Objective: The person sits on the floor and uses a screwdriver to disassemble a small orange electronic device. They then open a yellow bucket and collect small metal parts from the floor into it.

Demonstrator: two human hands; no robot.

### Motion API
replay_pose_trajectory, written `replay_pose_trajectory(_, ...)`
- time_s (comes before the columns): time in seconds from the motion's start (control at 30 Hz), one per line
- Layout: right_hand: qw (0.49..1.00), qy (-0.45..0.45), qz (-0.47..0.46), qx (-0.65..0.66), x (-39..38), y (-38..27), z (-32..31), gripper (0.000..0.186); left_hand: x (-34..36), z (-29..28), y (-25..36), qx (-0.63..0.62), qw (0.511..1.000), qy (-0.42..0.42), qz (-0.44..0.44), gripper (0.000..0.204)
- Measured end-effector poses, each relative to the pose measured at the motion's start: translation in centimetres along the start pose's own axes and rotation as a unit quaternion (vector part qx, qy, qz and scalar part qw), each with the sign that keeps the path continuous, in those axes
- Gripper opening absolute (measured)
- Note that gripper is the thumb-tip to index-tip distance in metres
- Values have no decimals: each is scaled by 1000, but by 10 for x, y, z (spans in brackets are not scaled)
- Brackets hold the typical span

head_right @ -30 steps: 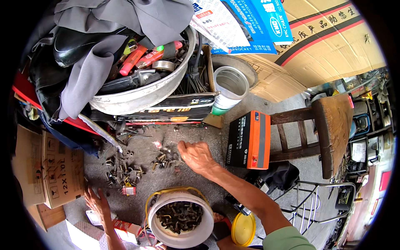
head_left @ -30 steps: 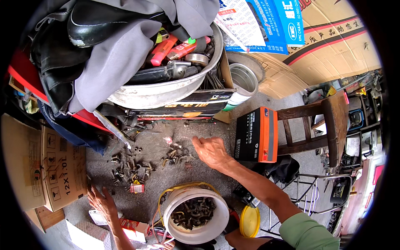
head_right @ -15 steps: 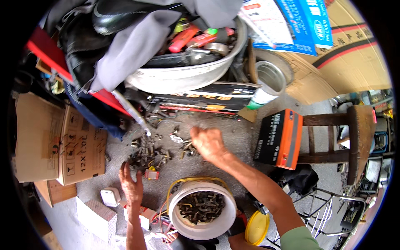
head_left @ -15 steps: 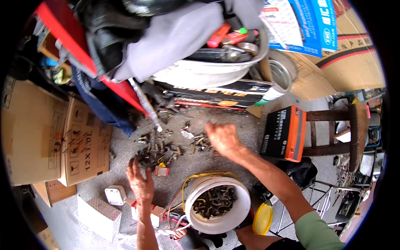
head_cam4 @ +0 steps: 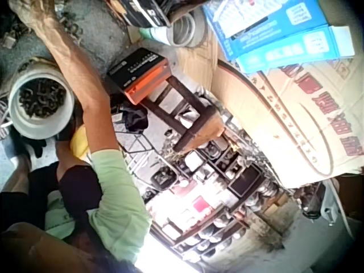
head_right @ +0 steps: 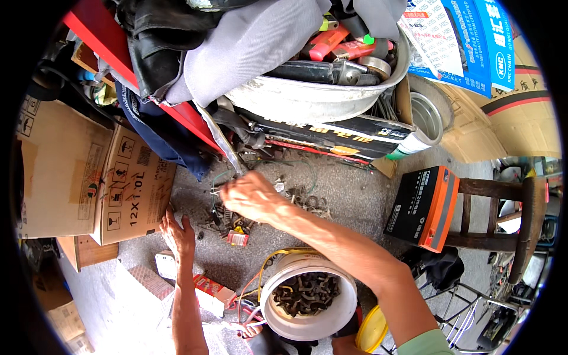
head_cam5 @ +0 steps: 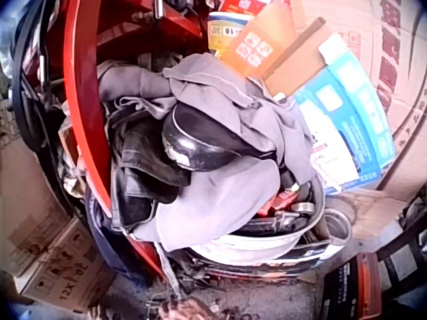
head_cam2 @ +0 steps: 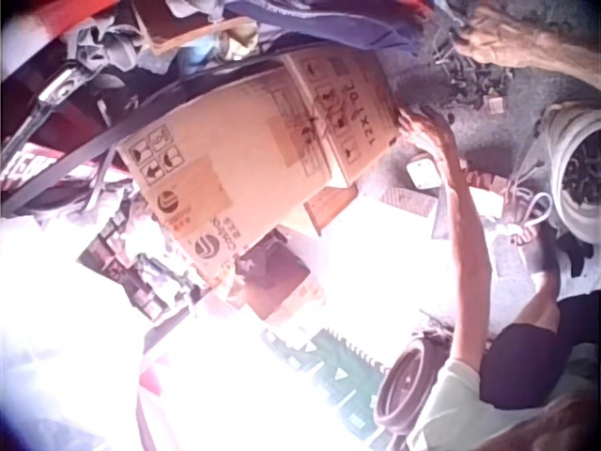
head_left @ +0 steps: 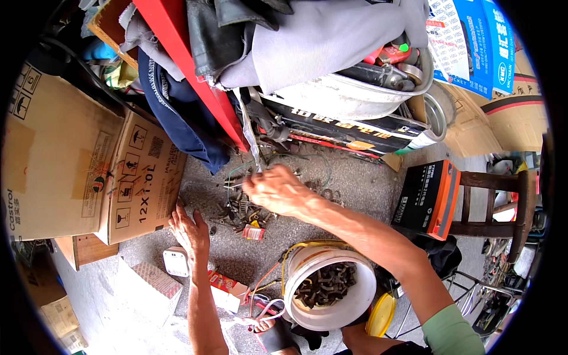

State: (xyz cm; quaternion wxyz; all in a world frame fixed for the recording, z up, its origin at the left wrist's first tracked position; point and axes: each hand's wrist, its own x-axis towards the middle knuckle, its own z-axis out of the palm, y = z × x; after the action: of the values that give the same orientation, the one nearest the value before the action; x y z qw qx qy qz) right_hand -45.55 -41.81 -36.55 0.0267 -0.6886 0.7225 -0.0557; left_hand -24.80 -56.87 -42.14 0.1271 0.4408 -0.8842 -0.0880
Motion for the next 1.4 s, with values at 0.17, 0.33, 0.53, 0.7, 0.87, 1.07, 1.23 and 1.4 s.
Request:
replay_pose_trajectory(0.17, 999, -22, -16, -34, 44, -13, 16, 25, 8, 5, 13, -36, 997, -7, 65, 48)
replay_pose_trajectory(0.33, 997, -34, -21, -68, 23, -13, 31, 25, -14, 5, 49, -111, 983, -62, 135, 43)
replay_pose_trajectory(0.53, 994, -93, -47, -17, -56, -27, 6, 22, -58, -14, 90, -182, 951, -145, 202, 42)
replay_pose_trajectory(0.7, 997, -34, 57, 40, -74, -7, -9, 17, -64, -27, 103, -202, 956, -148, 151, 38)
replay_pose_trajectory(0.87, 994, 38, 99, -37, -54, 31, 5, 23, -17, -19, 123, -193, 974, -90, 78, 35)
replay_pose_trajectory(1.07, 994, -56, 89, 23, -82, 0, 6, 17, -15, 7, 124, -120, 971, -153, 137, 27)
replay_pose_trajectory(1.23, 947, 57, 293, 119, -127, 25, -20, 6, -18, 5, 120, -171, 970, -140, 106, 15)
replay_pose_trajectory(1.4, 921, 18, 385, 61, -182, 47, -41, 9, -10, -44, 136, -473, 871, -129, -7, 8)
